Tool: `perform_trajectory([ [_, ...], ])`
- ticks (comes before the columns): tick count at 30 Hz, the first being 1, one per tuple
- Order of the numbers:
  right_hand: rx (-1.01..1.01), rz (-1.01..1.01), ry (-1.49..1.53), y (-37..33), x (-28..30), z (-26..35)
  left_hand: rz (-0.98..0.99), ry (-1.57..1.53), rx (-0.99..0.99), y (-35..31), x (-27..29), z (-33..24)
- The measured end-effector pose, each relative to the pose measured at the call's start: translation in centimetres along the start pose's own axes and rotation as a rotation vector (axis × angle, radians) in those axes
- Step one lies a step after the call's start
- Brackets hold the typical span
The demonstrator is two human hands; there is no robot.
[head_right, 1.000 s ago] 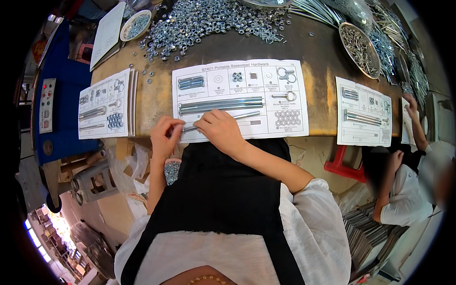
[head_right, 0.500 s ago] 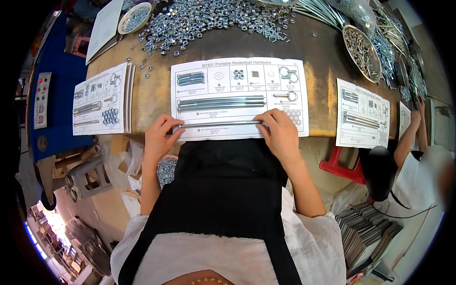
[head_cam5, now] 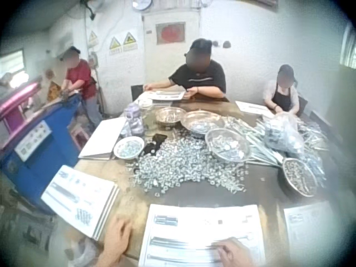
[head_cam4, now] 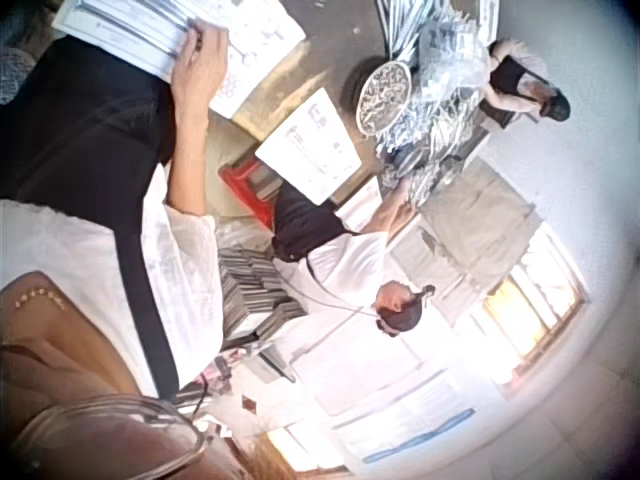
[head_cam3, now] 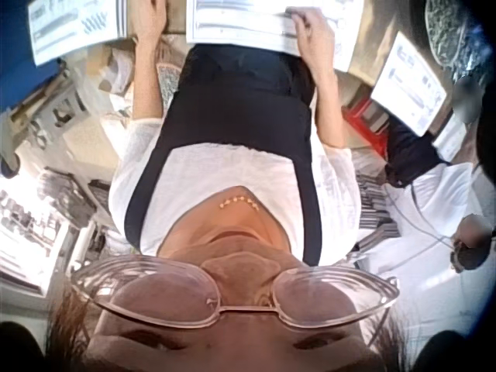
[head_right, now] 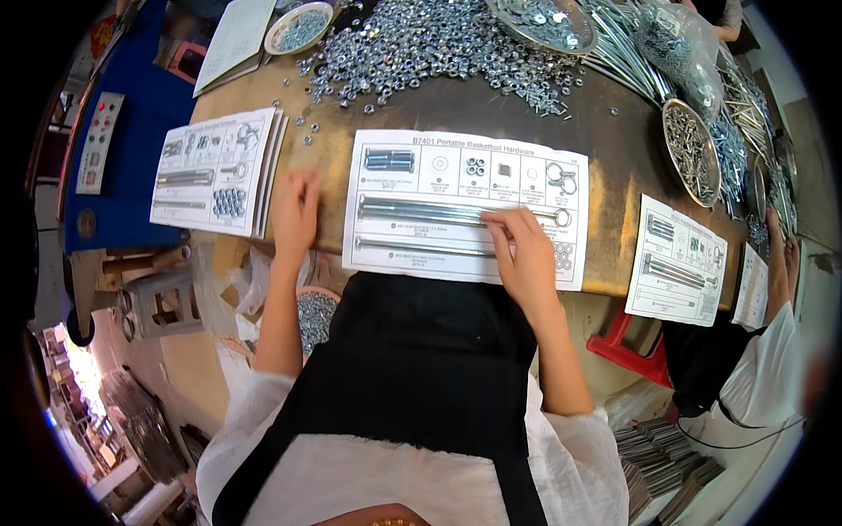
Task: The person sorts small metal fasteners such as nuts, bolts, and washers from a large pile on a table and places them onto printed instruction sheets. The person repeatedly picks up fasteners, aligns them on the sheet, and moves the sheet aside after filling it.
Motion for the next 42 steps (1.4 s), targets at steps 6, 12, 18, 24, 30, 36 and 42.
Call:
perform_trajectory([
  [6,0.235,0.064,0.147,12.2,-7.5,4.2,-0.208,0.363,0.088,8.0,-3.6,2.8],
  [12,0.247,-0.032,-0.082,18.7,-14.2,6.6,-0.114,0.105,0.141,7.2,-4.7,2.6],
  [18,0.23,-0.065,-0.098,20.1,-16.3,4.8,-0.181,-0.082,0.187,6.9,-3.0,4.1],
  [24,0.285,-0.13,-0.268,18.3,-14.1,3.4,-0.239,-0.046,0.228,7.1,-2.7,3.6],
  [30,0.258,-0.018,-0.172,18.9,-13.7,3.5,-0.177,-0.013,0.263,5.8,-2.6,4.4],
  [36,0.332,0.031,-0.157,20.5,-16.1,4.8,0.099,-0.169,0.133,5.8,-0.6,2.3],
  [42,0.304,0.082,-0.049,20.8,-14.9,2.7,0.296,-0.172,0.149,4.3,1.1,0.5],
])
Point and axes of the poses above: each hand's wrist, its own y-axis towards the middle knuckle, its own x-axis out of the back of the hand, z = x × y, the point moved 2 cm from there along y, towards the middle knuckle, and after that the axes turned 13 degrees about -y, right-handed, at the moved point
